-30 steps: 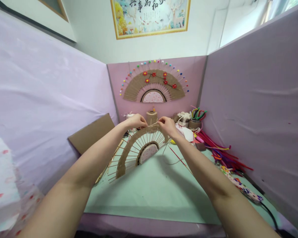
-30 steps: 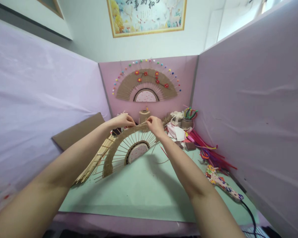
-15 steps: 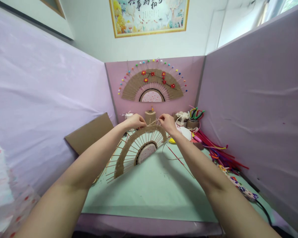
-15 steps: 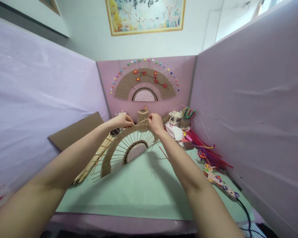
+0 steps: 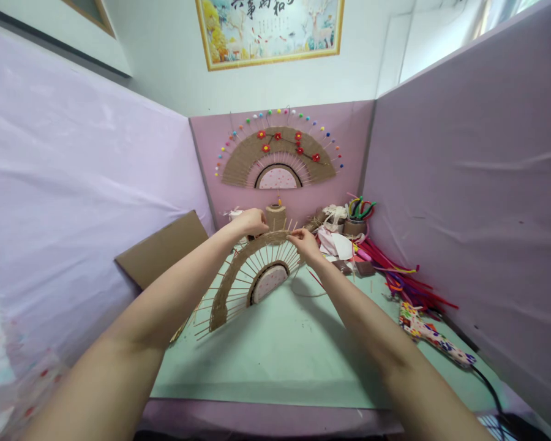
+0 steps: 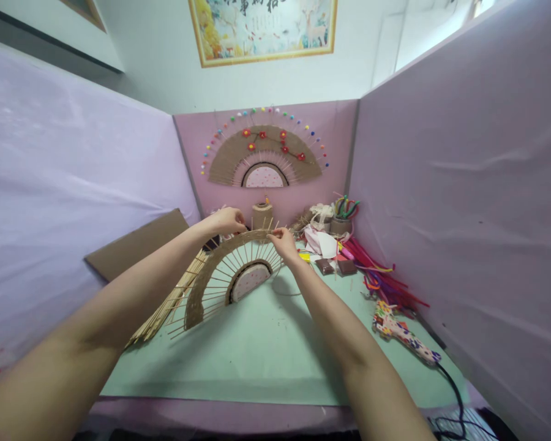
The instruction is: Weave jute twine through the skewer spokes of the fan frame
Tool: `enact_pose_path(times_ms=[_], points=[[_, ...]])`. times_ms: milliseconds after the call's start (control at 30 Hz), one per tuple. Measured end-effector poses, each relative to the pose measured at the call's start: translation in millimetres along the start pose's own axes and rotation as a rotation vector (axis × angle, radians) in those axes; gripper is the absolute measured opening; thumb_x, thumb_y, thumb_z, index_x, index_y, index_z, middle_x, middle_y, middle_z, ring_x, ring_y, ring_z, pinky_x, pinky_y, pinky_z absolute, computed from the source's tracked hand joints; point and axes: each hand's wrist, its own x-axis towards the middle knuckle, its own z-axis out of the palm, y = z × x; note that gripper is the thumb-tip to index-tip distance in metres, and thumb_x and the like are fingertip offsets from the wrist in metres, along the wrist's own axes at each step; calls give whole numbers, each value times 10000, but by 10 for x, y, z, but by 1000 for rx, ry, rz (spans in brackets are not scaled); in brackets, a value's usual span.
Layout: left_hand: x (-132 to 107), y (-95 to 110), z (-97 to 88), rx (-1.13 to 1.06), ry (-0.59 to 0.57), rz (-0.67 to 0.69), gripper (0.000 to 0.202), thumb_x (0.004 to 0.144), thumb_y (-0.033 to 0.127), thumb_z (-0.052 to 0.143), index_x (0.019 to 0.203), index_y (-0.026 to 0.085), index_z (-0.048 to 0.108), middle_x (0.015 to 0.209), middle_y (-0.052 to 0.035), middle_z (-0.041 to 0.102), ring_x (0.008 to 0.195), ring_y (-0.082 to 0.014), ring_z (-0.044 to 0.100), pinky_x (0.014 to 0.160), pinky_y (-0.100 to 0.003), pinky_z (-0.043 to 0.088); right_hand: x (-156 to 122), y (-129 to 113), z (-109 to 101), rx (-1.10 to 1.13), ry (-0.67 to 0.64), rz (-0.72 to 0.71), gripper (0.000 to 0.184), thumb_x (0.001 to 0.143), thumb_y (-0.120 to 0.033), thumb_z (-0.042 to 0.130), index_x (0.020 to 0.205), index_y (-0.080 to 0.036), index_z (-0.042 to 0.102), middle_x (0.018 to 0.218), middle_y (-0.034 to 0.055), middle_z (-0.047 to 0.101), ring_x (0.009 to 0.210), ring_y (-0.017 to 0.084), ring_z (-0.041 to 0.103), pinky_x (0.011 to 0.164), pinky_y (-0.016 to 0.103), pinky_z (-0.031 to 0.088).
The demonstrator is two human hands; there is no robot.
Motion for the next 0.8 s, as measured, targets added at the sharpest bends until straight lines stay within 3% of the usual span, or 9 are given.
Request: enact_pose_path(times_ms=[133, 233, 367, 600, 800], points=[[60, 141, 53, 12, 68, 38, 252, 694, 350, 704, 845, 153, 750, 780, -82, 713, 792, -215, 658, 647, -245, 463, -21, -1, 9, 23, -6, 24, 249, 710, -387, 642, 841, -182, 586, 669, -16, 600, 578, 134, 535, 578, 270, 468], [99, 147, 129, -17, 55, 59, 201, 745, 318, 667, 791, 145, 758, 707, -61, 701, 715, -182, 643, 620, -236, 442, -30, -1, -4, 27, 4, 23, 259, 711, -391, 640, 855, -186, 574, 668, -21, 592, 582, 134, 533, 571, 266, 463], [121, 43, 110, -73, 28, 93, 162, 766, 260, 644, 758, 143, 757, 670, -32, 700, 656, -141, 630, 589, -206, 435, -45, -32, -79, 35, 10, -16, 259, 713, -410, 633, 830, -186, 575, 674, -11, 599, 622, 149, 549, 588, 270, 461], [245, -193, -178, -242, -63, 291, 232, 760, 326, 652, 849, 143, 761, 735, -37, 725, 683, -135, 638, 666, -209, 479, -188, -199, -304, 46, 7, -125, 235, 747, -422, 612, 778, -190, 610, 753, 23, 645, 706, 161, 574, 664, 278, 464], [231, -213, -62, -261, -166, 306, 176, 742, 304, 670, 785, 152, 747, 716, -18, 718, 684, -130, 636, 685, -212, 485, -375, -162, -412, 27, -7, -119, 273, 732, -471, 616, 759, -199, 621, 684, 16, 623, 648, 173, 551, 588, 291, 452]])
